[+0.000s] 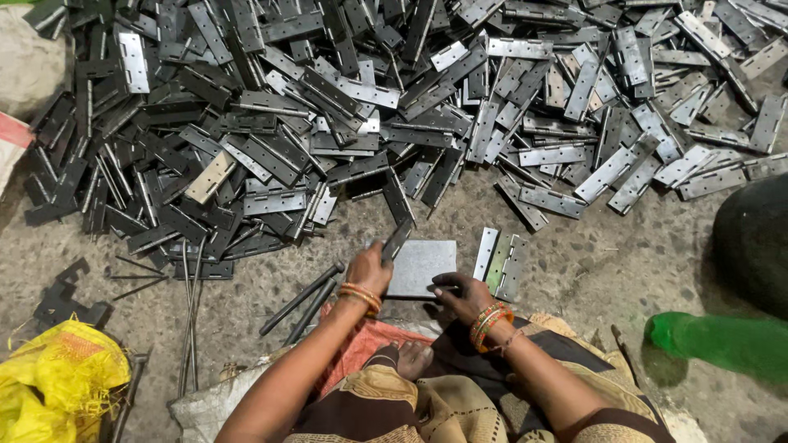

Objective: The person sits on the floor and repeatedly assembles metal hinges by placing them on a metal block, inserting a pin, and striking it with a metal rod. The person then places the assembled hinge into a nearby bucket.

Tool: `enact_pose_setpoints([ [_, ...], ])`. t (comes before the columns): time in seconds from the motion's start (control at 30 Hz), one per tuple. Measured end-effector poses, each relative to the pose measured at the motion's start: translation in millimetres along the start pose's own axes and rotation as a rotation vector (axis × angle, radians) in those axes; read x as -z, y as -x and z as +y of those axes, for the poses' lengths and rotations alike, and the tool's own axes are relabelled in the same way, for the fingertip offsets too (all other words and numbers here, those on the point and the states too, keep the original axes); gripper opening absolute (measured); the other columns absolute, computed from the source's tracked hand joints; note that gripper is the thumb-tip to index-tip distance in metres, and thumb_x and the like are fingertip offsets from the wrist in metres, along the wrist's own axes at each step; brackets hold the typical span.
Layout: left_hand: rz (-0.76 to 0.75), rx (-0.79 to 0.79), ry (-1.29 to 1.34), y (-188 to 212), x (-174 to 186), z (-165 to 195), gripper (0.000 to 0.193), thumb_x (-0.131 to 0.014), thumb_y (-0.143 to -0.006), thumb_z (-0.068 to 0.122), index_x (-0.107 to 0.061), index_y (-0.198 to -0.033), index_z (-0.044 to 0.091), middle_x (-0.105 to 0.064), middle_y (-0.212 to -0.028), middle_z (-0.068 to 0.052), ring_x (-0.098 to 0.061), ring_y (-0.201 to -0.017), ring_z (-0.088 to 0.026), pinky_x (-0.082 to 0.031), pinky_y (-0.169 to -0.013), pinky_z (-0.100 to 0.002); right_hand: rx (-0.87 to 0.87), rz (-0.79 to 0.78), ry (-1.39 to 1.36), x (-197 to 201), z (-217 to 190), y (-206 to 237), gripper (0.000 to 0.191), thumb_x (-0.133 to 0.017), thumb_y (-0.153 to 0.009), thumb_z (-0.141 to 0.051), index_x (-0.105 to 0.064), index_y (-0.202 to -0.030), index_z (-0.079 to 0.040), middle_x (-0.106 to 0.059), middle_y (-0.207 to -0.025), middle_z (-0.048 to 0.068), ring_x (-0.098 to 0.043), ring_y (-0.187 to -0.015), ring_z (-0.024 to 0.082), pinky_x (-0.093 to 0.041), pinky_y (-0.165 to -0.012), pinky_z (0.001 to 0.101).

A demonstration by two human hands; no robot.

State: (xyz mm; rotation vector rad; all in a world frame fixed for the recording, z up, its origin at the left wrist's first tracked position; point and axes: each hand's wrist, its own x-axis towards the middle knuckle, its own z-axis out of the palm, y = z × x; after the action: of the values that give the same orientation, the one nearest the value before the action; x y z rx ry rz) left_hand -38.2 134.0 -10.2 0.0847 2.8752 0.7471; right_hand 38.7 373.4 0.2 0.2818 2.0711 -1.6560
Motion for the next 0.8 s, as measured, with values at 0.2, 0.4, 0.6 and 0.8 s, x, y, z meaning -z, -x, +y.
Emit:
enact_pose_setpoints([
  [0.2, 0.422, -0.262, 0.301, 12, 9, 25, 0.039, -0.065, -0.09, 0.01, -0.053, -0.125, -0.004, -0.068, -0.092, -0.028, -0.067, -0.08, -0.05, -0.052, -0.068, -0.055, 0.064, -0.011, 0.07, -2, 17, -3, 0.037, -0.076, -0.088, -0.019, -0.072, -0.121, -0.003, -0.081, -0.111, 0.009, -0.077, -0.099, 0.017, -0.061, -0.085, 0.0299],
  [0.4, -0.204, 0.183, 0.037, 28, 12, 24, 0.032, -0.065, -0.083, 0.01, -0.052, -0.111, 0.001, -0.068, -0.084, -0.022, -0.073, -0.072, -0.041, -0.06, -0.064, -0.05, 0.053, -0.037, -0.024, -11, 37, -14, 0.045, -0.075, -0.088, -0.019, -0.065, -0.129, -0.002, -0.077, -0.116, 0.009, -0.075, -0.099, 0.017, -0.062, -0.081, 0.0324],
  [0.6, -0.022, -0.135, 0.125, 67, -3, 44, 0.028, -0.069, -0.081, 0.008, -0.054, -0.103, 0.0, -0.068, -0.083, -0.025, -0.068, -0.077, -0.048, -0.053, -0.07, -0.056, -0.062, -0.04, -0.282, -20, 29, -15, 0.05, -0.072, -0.091, -0.031, -0.061, -0.131, -0.003, -0.076, -0.109, 0.012, -0.075, -0.087, 0.018, -0.063, -0.073, 0.0326],
  [0.8, -0.043, -0.358, 0.371, 93, 0, 69, 0.044, -0.073, -0.088, 0.018, -0.052, -0.12, -0.003, -0.067, -0.099, -0.029, -0.066, -0.089, -0.049, -0.053, -0.073, -0.052, -0.147, 0.091, -0.563, -12, 12, -14, 0.042, -0.078, -0.088, -0.03, -0.067, -0.111, 0.003, -0.074, -0.096, 0.012, -0.071, -0.079, 0.018, -0.059, -0.065, 0.0323],
])
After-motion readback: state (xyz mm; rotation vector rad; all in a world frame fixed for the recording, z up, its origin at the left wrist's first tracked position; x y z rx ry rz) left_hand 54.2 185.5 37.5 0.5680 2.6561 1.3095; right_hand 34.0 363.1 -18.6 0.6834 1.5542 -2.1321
